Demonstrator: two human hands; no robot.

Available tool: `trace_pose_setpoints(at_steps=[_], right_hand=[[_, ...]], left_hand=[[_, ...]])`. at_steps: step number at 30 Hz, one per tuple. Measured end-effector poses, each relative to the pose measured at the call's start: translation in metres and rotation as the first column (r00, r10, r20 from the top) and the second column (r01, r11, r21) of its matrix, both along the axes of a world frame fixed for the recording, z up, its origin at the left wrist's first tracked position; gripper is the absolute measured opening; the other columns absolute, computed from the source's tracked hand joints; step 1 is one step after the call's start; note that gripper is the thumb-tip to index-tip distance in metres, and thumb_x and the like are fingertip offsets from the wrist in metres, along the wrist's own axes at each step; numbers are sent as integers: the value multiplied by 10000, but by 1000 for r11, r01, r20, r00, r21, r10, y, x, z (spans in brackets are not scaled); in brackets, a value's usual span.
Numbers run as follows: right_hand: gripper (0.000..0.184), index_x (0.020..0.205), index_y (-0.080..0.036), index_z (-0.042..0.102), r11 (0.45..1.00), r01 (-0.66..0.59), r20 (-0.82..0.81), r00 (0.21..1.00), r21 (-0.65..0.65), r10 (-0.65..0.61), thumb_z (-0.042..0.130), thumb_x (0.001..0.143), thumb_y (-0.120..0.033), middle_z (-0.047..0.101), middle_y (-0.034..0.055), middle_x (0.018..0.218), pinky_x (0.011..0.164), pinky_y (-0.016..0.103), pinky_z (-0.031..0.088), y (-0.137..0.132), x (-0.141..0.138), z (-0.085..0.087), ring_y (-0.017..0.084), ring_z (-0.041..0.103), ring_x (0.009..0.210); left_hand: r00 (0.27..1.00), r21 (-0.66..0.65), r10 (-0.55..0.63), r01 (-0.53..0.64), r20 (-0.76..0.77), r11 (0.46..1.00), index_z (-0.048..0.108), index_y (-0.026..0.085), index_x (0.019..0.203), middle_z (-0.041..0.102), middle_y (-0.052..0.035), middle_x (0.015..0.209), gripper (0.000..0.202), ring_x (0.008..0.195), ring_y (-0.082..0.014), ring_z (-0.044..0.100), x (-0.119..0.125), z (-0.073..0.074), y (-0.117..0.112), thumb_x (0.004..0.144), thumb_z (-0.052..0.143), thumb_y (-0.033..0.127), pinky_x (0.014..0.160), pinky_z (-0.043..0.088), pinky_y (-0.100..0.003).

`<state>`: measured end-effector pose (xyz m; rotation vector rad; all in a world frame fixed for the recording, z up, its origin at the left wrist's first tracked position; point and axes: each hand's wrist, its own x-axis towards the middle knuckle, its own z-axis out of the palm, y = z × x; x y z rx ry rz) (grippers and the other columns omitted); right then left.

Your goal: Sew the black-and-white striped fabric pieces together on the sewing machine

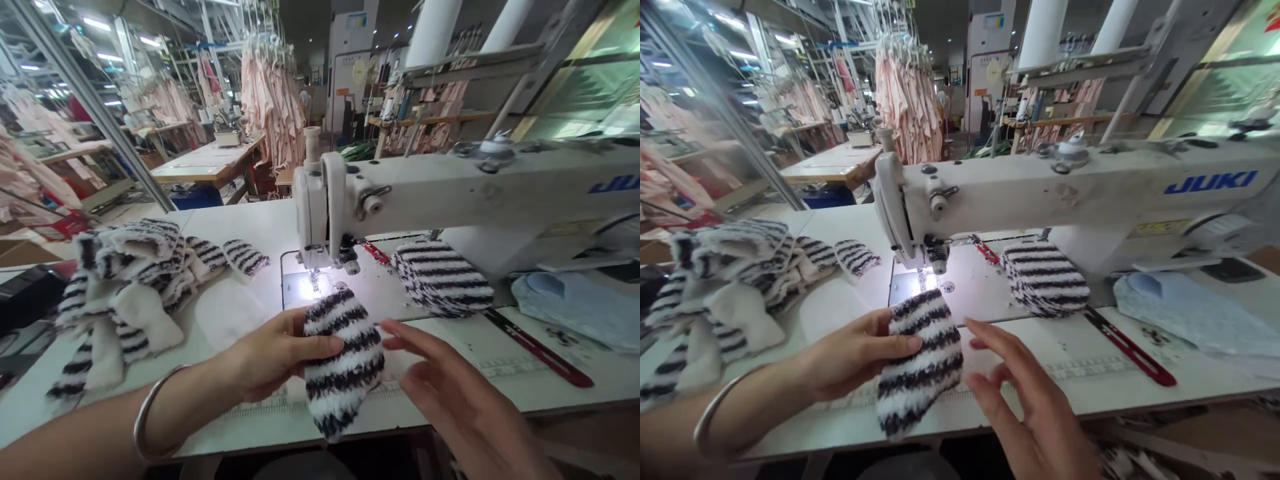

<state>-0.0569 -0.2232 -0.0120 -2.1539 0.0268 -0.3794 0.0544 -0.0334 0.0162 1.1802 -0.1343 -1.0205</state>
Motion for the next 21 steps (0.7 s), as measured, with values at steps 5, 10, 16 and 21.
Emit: trace_pose_setpoints(at_steps=[5, 10, 16, 21], right_hand=[[418, 1251, -293, 546, 901, -89, -175, 968, 424, 177, 555, 846, -395, 556, -37, 712, 550, 203, 490, 24, 36, -5, 91, 527, 549], [210, 1009, -274, 663, 997, -73, -168, 983, 39, 78, 547, 844, -333, 588, -41, 683, 533, 202, 433, 36, 54, -14, 85, 500, 513], [203, 1004, -295, 662, 996, -83, -205, 975, -7, 80, 535, 855, -346, 647, -48, 744, 469, 170, 432, 32, 52, -9, 72, 535, 493], [204, 1015, -259, 659, 989, -104, -91, 991, -102, 95, 538, 852, -248, 695, -36, 827, 585, 160, 489, 36, 50, -15, 87, 639, 660]], left_hand=[[931, 195, -102, 35, 349, 980, 595, 147, 1044, 662, -75, 981, 303, 856, -188, 626, 21, 14, 25, 816, 649, 339, 766, 491, -305], [571, 631, -425, -223, 702, 743, 584, 153, 834, 582, 10, 679, 271, 625, -146, 532, 44, -5, 35, 769, 661, 405, 564, 383, -244], [629, 602, -393, -152, 671, 784, 577, 178, 893, 626, 21, 700, 231, 584, -141, 602, 45, -4, 37, 797, 632, 381, 567, 443, -242], [602, 624, -445, -116, 663, 773, 595, 178, 893, 628, 16, 718, 239, 610, -136, 581, 50, -4, 38, 798, 635, 393, 571, 426, -235]])
